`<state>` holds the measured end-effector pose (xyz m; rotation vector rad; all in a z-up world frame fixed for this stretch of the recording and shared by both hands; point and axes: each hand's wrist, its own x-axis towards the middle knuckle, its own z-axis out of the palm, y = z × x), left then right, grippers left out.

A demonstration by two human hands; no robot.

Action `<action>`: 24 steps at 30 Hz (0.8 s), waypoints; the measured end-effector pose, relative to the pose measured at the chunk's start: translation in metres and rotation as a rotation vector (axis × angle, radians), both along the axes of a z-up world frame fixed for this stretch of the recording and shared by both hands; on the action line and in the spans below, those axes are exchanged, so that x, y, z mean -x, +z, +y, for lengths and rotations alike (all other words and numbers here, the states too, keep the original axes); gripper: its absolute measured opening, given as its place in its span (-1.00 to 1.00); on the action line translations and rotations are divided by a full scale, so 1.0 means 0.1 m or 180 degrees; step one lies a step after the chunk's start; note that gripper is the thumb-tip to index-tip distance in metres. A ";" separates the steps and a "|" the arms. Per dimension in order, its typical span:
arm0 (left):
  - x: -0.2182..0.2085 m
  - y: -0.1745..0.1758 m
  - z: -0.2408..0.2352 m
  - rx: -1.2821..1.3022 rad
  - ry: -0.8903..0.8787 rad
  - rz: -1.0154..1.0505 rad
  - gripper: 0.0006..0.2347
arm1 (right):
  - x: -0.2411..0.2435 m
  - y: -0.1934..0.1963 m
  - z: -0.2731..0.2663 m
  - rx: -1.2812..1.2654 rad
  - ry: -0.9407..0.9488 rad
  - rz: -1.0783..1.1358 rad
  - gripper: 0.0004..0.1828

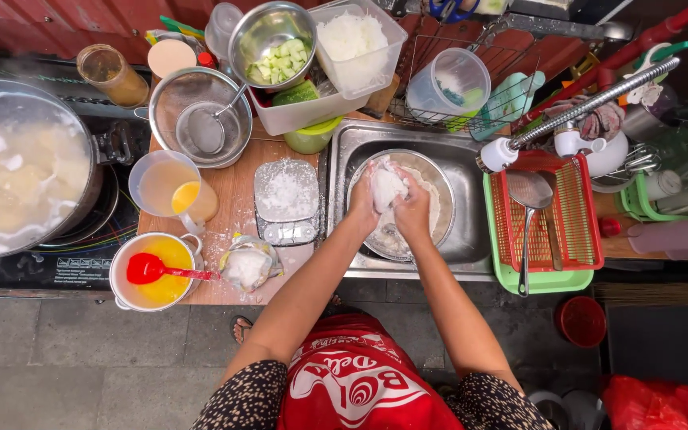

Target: Coating small dough balls with flour and arranging them on a tray in a kitchen setting.

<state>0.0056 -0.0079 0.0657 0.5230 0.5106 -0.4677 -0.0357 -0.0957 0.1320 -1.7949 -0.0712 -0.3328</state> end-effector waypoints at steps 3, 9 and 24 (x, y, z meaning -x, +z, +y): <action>0.05 -0.13 -0.08 0.0761 0.0236 0.0141 -0.64 | 0.12 -0.08 0.02 0.0697 0.0002 -0.0118 -0.37; 0.04 -0.08 0.00 0.0087 -0.0102 0.0591 -0.72 | 0.18 -0.28 -0.02 0.2206 0.0038 -0.0267 -0.36; -0.09 -0.73 -0.04 -0.0099 -0.0155 0.0964 -0.80 | 0.19 -0.22 -0.01 0.2910 0.0416 -0.0214 -0.43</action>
